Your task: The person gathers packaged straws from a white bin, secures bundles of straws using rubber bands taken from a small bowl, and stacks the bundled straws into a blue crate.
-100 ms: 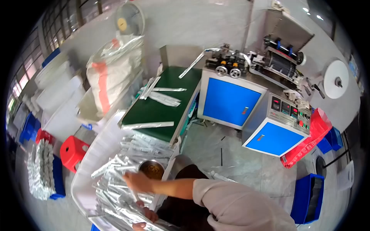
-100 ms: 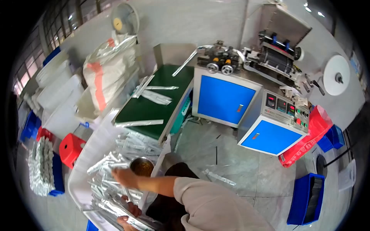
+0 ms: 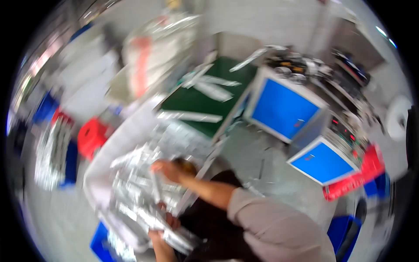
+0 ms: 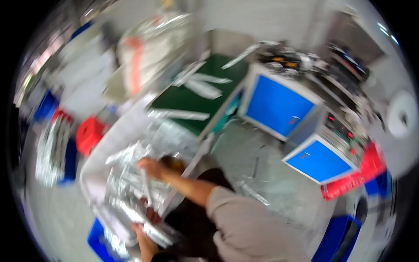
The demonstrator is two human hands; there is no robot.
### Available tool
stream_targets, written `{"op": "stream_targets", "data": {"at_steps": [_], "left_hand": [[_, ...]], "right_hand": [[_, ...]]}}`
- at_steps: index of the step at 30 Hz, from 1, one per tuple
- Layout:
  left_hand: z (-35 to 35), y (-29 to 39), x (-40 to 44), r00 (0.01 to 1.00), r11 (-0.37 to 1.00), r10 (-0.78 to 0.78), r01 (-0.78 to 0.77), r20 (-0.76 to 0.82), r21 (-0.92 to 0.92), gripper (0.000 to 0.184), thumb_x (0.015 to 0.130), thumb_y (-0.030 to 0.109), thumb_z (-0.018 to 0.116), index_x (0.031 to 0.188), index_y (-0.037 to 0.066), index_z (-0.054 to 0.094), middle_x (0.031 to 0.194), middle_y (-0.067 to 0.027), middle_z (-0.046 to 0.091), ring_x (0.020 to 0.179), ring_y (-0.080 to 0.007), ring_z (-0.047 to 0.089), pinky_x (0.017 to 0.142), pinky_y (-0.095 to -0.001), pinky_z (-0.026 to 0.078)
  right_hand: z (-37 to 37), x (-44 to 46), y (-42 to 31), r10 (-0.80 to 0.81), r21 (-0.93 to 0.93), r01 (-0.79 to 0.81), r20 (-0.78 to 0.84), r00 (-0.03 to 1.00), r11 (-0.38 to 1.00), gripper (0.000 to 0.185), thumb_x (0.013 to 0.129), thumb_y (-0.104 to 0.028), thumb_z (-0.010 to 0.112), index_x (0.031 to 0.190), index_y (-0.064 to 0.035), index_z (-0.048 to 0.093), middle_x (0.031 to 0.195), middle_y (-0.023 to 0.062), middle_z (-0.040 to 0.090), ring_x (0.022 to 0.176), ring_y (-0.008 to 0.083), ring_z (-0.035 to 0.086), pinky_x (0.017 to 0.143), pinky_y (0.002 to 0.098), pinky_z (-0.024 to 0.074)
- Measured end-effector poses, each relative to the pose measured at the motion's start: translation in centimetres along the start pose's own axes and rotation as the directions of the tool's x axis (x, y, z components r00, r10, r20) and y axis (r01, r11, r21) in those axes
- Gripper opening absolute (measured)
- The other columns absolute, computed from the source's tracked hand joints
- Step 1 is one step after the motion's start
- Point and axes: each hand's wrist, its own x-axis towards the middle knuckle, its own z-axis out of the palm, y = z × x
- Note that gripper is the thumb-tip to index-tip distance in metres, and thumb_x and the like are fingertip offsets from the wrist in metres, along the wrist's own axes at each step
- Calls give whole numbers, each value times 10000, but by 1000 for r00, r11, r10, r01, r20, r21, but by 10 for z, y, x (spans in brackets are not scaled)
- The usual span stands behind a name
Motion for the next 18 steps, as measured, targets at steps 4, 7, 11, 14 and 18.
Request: {"op": "stream_targets", "data": {"at_steps": [4,7,11,14,18], "left_hand": [[-49,-19,-18,996,991,86,-83,21,-108,485,490,192,649,902,68,425,650,-11,441,574,-154,410,556,-285,293],[-53,-41,-9,995,962,83,-92,-46,-257,532,481,173,633,960,20,460,694,-51,463,614,-192,454,580,-301,341],[-49,-49,-7,981,997,77,-75,-181,20,594,501,160,660,1036,-47,507,766,-167,584,679,-271,586,613,-351,482],[-48,-50,-2,936,987,37,20,-351,158,557,502,-26,630,1045,-35,508,824,-134,592,756,-227,591,694,-316,473],[13,-31,4,958,892,20,112,-287,437,465,545,40,687,977,-26,525,828,-76,567,794,-142,529,719,-255,423]], "right_hand": [[-13,-99,-79,354,469,-430,246,903,771,186,758,22,493,585,-44,478,703,83,556,733,185,565,729,316,461],[2,-94,-99,256,787,-310,199,946,534,78,724,27,473,732,-17,537,834,127,572,863,238,552,897,415,376],[4,-56,-94,-58,-16,71,405,912,997,489,742,53,542,1209,56,394,1252,169,424,1178,240,396,984,335,297],[15,-30,-128,87,-67,-58,645,759,996,689,696,-21,638,1281,49,280,1310,179,352,1195,212,369,957,290,308],[29,-11,-160,213,-348,215,853,477,913,172,572,-98,641,707,-9,583,708,100,595,646,210,593,611,277,446]]}}
